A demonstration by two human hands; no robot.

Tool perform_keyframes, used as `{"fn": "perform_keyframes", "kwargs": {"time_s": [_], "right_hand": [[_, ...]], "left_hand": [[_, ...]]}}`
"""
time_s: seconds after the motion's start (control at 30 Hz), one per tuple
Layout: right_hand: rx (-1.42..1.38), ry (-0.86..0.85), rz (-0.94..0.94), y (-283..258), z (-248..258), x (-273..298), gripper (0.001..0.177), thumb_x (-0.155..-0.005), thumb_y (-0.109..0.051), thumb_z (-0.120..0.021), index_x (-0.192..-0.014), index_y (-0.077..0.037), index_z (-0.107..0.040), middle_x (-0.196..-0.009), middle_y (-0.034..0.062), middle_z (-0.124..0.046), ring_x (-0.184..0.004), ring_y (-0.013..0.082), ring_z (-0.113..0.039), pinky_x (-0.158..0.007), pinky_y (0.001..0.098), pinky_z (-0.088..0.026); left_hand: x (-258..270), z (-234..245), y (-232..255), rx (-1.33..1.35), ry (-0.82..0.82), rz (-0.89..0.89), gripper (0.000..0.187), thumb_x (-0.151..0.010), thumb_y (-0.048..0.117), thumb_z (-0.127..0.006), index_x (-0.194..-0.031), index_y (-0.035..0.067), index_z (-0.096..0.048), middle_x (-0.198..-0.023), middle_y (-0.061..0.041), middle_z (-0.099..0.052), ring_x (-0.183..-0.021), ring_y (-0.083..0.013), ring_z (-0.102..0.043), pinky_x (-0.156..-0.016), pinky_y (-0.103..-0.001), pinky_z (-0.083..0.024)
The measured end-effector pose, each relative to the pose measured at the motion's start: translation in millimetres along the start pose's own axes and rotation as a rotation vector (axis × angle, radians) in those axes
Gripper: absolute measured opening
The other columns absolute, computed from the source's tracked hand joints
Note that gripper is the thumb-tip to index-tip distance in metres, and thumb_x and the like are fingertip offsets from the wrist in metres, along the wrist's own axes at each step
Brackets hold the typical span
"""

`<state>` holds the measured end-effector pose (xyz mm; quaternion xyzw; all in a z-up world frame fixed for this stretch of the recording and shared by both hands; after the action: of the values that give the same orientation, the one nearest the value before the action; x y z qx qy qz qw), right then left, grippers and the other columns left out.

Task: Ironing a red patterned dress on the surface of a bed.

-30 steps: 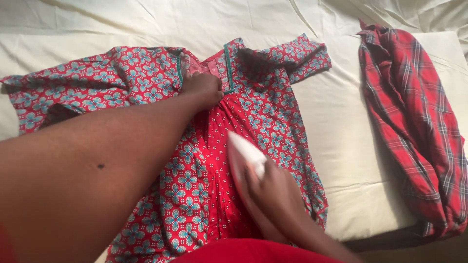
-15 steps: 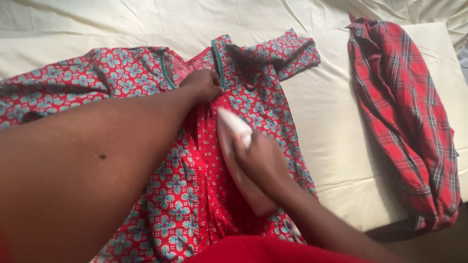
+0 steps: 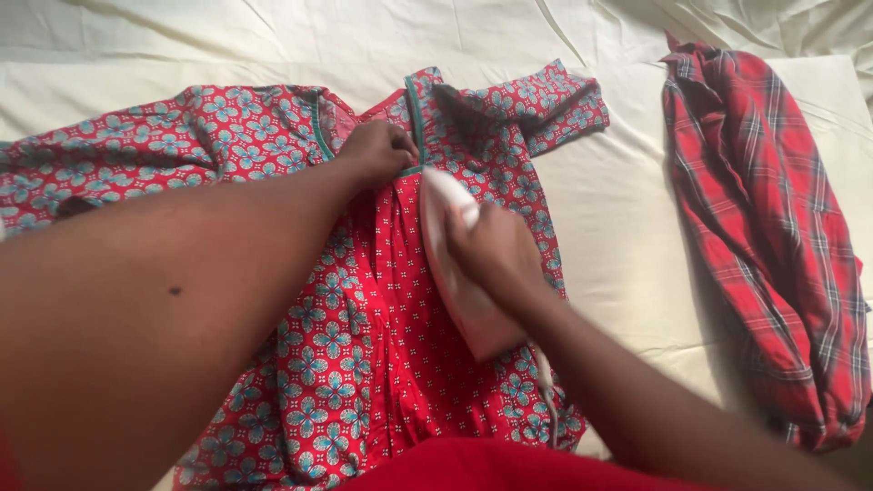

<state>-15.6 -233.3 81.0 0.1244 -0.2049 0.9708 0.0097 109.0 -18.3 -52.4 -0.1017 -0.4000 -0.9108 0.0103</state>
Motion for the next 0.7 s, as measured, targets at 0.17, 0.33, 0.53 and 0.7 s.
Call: {"fn": "perform_keyframes", "kwargs": {"time_s": [0.17,0.33,0.53,0.7], "right_hand": [[-0.135,-0.144,-0.066,-5,-3,-9,0.055,-0.093,-0.048,-0.050,-0.099,0.002,-0.072,-0.086,0.0275,-0.080,-0.088,0.0415,-0.081,-0.083,0.0525,-0.060],[0.051,-0.100,0.067,34,-18,71,0.054,-0.096,-0.048,-0.055,-0.107,0.002,-0.070,-0.091,0.0306,-0.071,-0.092,0.0487,-0.070,-0.079,0.0587,-0.054],[0.125,-0.250,-0.025,24,-24,110,0.055,-0.094,-0.050,-0.056,-0.114,-0.001,-0.067,-0.087,0.0286,-0.074,-0.087,0.0452,-0.074,-0.079,0.0563,-0.057],[-0.002,-0.090,0.092,-28,-32,49,0.054,-0.092,-0.048,-0.058,-0.110,0.001,-0.069,-0.092,0.0285,-0.072,-0.091,0.0465,-0.071,-0.078,0.0569,-0.056]], "left_hand": [[80,35,26,0.050,0.365,-0.259,0.013,-0.091,0.016,-0.072,-0.103,0.012,-0.076,-0.100,-0.005,-0.075,-0.094,-0.0198,-0.074,-0.090,-0.038,-0.059],[197,51,43,-0.548,0.807,-0.034,0.032,-0.078,0.036,-0.084,-0.097,0.013,-0.073,-0.101,-0.012,-0.070,-0.107,-0.0362,-0.059,-0.092,-0.055,-0.042],[249,38,12,-0.168,0.528,0.576,0.052,-0.080,0.026,-0.084,-0.124,0.011,-0.060,-0.110,-0.018,-0.069,-0.101,-0.0390,-0.067,-0.085,-0.057,-0.051],[251,57,-14,-0.123,0.600,0.320,0.030,-0.084,0.009,-0.076,-0.113,0.009,-0.067,-0.109,-0.019,-0.073,-0.100,-0.0370,-0.072,-0.086,-0.050,-0.056]]}}
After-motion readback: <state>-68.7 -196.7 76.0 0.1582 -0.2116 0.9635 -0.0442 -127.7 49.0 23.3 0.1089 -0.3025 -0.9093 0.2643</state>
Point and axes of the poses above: each hand's wrist, its own x-axis away from the middle knuckle, its own z-axis out of the back of the hand, y = z × x, the point moved 4 cm from there along -x, towards the middle knuckle
